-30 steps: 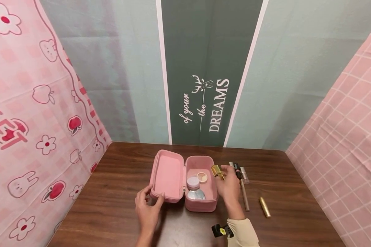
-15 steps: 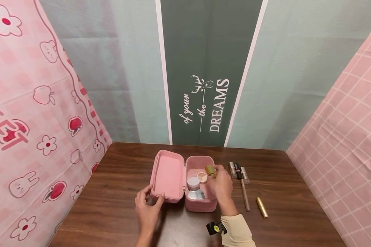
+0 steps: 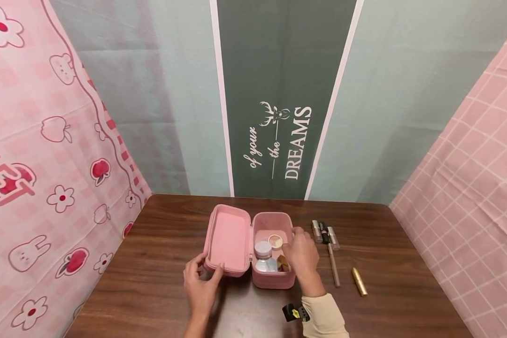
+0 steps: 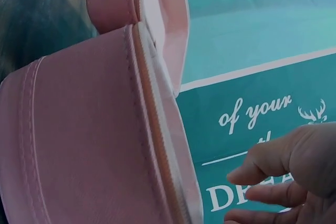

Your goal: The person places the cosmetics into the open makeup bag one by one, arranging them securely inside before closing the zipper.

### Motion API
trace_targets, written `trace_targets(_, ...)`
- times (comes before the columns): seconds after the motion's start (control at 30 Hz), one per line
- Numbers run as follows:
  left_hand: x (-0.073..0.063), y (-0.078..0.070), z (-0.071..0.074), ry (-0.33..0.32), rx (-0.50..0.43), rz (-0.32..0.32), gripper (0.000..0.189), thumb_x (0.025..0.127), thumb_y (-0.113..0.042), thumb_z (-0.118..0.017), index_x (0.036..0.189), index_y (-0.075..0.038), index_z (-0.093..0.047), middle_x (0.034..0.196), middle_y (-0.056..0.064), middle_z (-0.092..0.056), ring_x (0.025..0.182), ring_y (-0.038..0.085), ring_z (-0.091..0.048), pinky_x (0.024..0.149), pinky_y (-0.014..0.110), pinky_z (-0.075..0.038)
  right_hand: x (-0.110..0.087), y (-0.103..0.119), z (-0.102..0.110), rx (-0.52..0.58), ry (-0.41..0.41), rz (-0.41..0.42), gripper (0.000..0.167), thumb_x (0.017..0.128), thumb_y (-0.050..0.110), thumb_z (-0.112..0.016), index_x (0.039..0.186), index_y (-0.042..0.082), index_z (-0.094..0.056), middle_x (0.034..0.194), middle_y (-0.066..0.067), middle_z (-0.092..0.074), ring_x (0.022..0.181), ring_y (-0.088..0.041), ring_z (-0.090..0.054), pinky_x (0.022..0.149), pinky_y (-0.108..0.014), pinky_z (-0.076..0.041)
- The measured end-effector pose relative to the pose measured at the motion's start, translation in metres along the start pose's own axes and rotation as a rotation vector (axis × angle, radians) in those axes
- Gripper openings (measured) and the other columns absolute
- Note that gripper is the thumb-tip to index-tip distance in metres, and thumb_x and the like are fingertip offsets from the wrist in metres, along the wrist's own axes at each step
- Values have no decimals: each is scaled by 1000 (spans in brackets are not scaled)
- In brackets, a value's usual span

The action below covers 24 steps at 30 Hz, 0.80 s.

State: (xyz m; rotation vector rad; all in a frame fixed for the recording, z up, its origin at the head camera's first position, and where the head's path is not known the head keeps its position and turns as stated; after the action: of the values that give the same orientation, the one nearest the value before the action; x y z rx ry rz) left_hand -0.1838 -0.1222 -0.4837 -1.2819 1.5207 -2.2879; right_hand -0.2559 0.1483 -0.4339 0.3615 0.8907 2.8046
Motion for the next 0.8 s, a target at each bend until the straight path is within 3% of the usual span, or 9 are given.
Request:
trace_targets(0.17,0,0,1,-2,-1,2,49,57,1,-85,103,0,-65,93,8,-59,85,14,-47,67,30,-37,1,-3,-2,-19,41,12,45,73,11,-68,116,-1,-59,97,-20,-60,84,-37,-58,65,-51,-46)
trace_targets(0.3,1,-1,1,-1,0,0,49,58,0,-85,103,0,-65,93,8,-59,84,15,-47,67,30,-37,3,-3,-5,-66,121,47,47,72,14,-71,115,-2,-59,97,-21,-60,84,-38,-59,64,-50,-46)
trace_targets(0.57,0,2,1,20,11,28,51,57,-1,-86,103,-1,-65,94,7,-59,84,14,-47,67,30,-37,-5,11,-5,-174,371,299,53,74,19,-74,120,-1,-57,108,-24,-56,98,-42,-53,77,-54,-45)
trace_targets(0.8,1,3,0,37,23,53,51,57,-3,-86,104,-2,-65,95,6,-59,85,13,-46,68,29,-38,-7,11,-4,-146,409,317,53,76,20,-73,121,-2,-56,113,-24,-55,103,-41,-52,83,-54,-43)
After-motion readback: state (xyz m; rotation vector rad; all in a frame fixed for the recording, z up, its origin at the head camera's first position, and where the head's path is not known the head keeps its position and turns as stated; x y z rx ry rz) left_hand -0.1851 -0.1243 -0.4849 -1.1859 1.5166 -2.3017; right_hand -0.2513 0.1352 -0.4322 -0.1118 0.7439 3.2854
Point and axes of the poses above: each hand's wrist, its own x-axis towards the middle knuckle, its own z-axis out of the back of the hand, y = z × x, the point moved 6 cm from there along x, towards the middle knuckle
